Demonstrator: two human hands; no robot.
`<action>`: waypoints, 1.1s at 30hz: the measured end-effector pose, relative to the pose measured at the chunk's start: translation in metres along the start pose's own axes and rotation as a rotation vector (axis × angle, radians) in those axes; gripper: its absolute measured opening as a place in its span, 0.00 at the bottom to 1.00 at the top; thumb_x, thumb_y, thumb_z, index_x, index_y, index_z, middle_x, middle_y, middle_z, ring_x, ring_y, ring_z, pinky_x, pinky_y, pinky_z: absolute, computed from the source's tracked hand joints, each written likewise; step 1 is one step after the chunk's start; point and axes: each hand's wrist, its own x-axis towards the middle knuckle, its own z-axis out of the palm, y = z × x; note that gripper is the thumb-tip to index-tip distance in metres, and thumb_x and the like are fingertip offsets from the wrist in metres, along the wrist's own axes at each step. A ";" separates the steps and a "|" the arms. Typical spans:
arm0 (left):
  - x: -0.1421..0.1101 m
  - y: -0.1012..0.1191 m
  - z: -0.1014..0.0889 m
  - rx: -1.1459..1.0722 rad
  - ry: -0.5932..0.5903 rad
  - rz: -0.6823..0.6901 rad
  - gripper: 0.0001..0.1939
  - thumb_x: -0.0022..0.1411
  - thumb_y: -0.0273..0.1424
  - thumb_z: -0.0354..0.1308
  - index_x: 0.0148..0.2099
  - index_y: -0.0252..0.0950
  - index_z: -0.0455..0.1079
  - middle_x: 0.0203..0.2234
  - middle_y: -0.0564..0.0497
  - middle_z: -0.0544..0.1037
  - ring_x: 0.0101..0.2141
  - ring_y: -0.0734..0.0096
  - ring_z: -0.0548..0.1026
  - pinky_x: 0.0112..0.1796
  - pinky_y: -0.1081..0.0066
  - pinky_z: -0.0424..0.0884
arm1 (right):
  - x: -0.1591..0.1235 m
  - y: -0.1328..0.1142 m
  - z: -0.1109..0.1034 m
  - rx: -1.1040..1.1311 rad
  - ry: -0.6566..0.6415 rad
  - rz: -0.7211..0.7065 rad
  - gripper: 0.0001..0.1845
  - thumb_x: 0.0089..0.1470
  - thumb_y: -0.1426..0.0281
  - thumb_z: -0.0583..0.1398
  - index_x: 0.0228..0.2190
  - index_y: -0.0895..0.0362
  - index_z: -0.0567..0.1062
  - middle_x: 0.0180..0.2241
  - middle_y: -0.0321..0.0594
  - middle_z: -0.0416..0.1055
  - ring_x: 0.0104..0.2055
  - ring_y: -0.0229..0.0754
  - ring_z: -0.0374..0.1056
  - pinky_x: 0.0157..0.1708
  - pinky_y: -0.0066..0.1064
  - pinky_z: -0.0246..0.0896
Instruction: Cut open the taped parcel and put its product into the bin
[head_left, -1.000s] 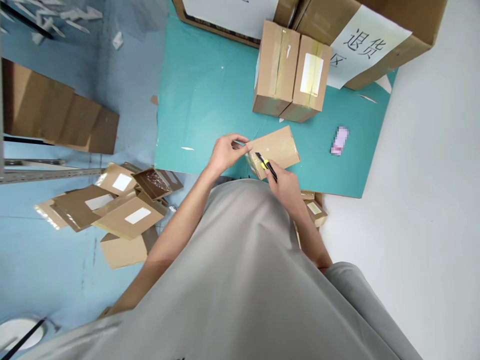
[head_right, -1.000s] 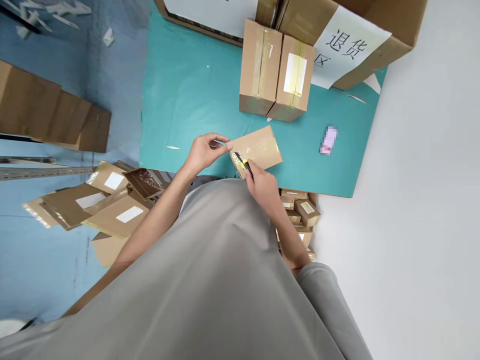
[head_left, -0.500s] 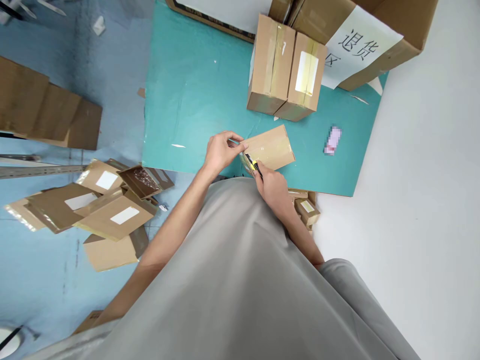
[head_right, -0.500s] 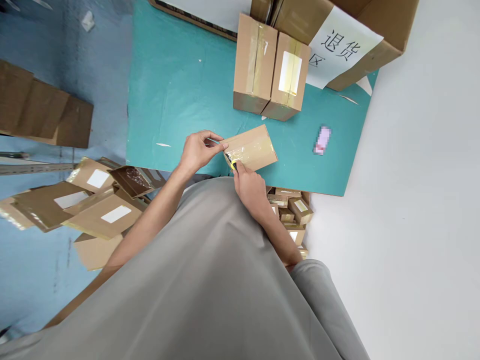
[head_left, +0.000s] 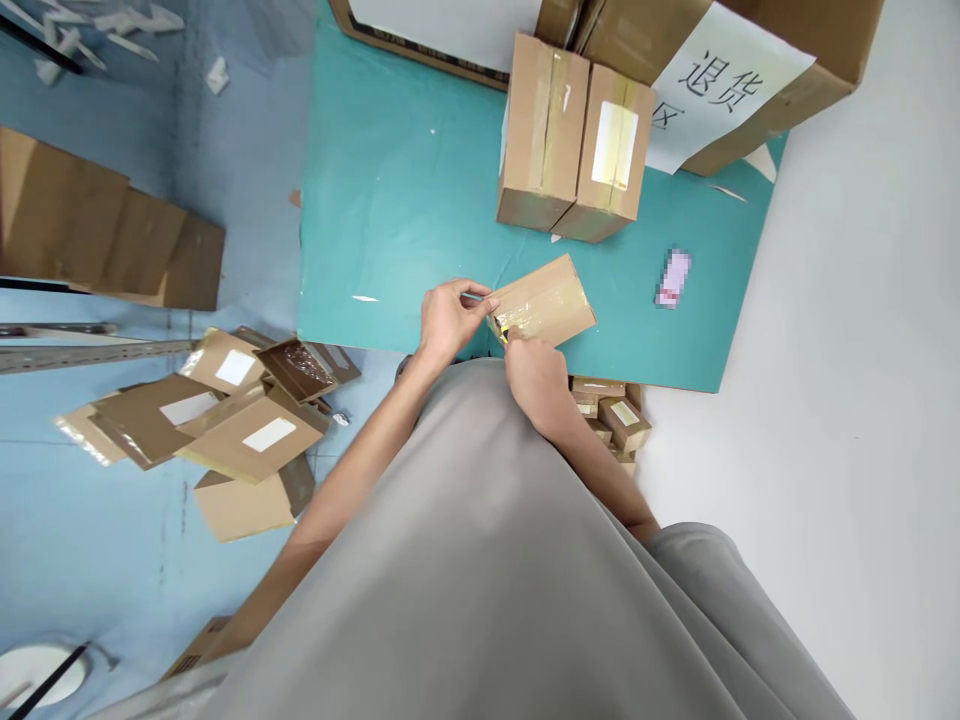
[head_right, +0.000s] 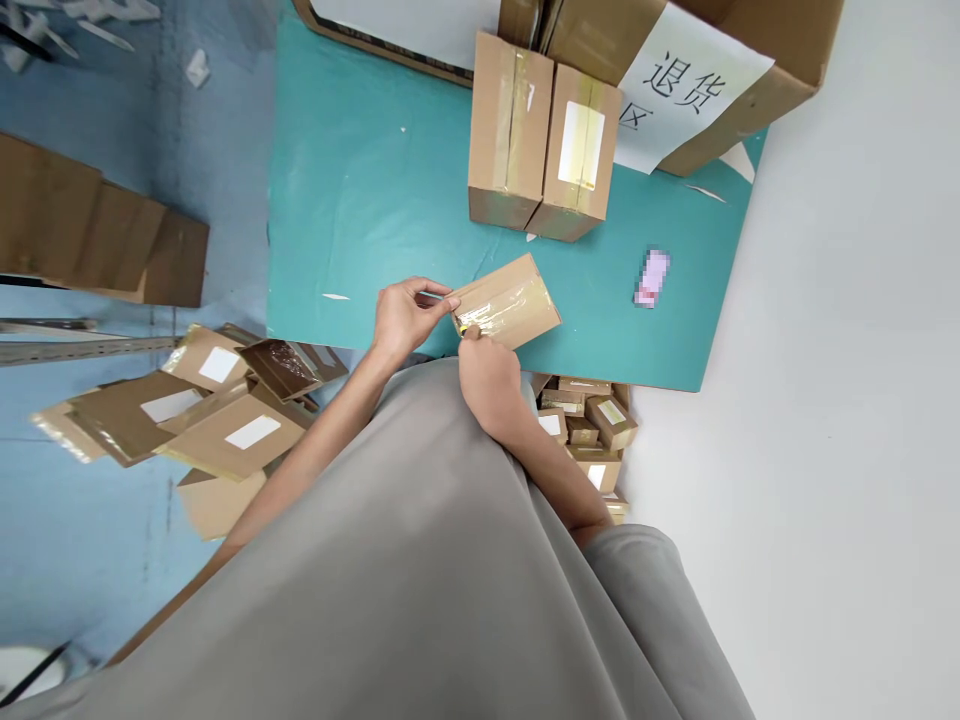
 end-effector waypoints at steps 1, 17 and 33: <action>-0.001 0.000 0.001 0.004 0.007 0.000 0.09 0.63 0.35 0.72 0.45 0.40 0.87 0.42 0.48 0.90 0.42 0.56 0.87 0.46 0.63 0.81 | 0.000 0.000 0.001 -0.005 0.006 -0.006 0.25 0.79 0.77 0.46 0.68 0.65 0.70 0.51 0.60 0.85 0.54 0.54 0.85 0.52 0.38 0.77; -0.010 0.006 0.004 0.050 -0.035 0.038 0.10 0.65 0.40 0.70 0.44 0.40 0.86 0.45 0.46 0.90 0.42 0.56 0.88 0.46 0.62 0.82 | -0.031 0.027 0.011 -0.005 -0.055 -0.035 0.23 0.77 0.79 0.48 0.66 0.64 0.71 0.47 0.61 0.86 0.53 0.55 0.86 0.48 0.38 0.78; -0.010 0.011 0.003 0.110 0.010 0.055 0.09 0.67 0.36 0.68 0.46 0.39 0.86 0.47 0.47 0.90 0.42 0.58 0.87 0.47 0.63 0.81 | -0.016 0.028 0.016 0.072 0.014 -0.031 0.22 0.79 0.76 0.48 0.62 0.61 0.76 0.51 0.60 0.85 0.55 0.56 0.85 0.50 0.39 0.77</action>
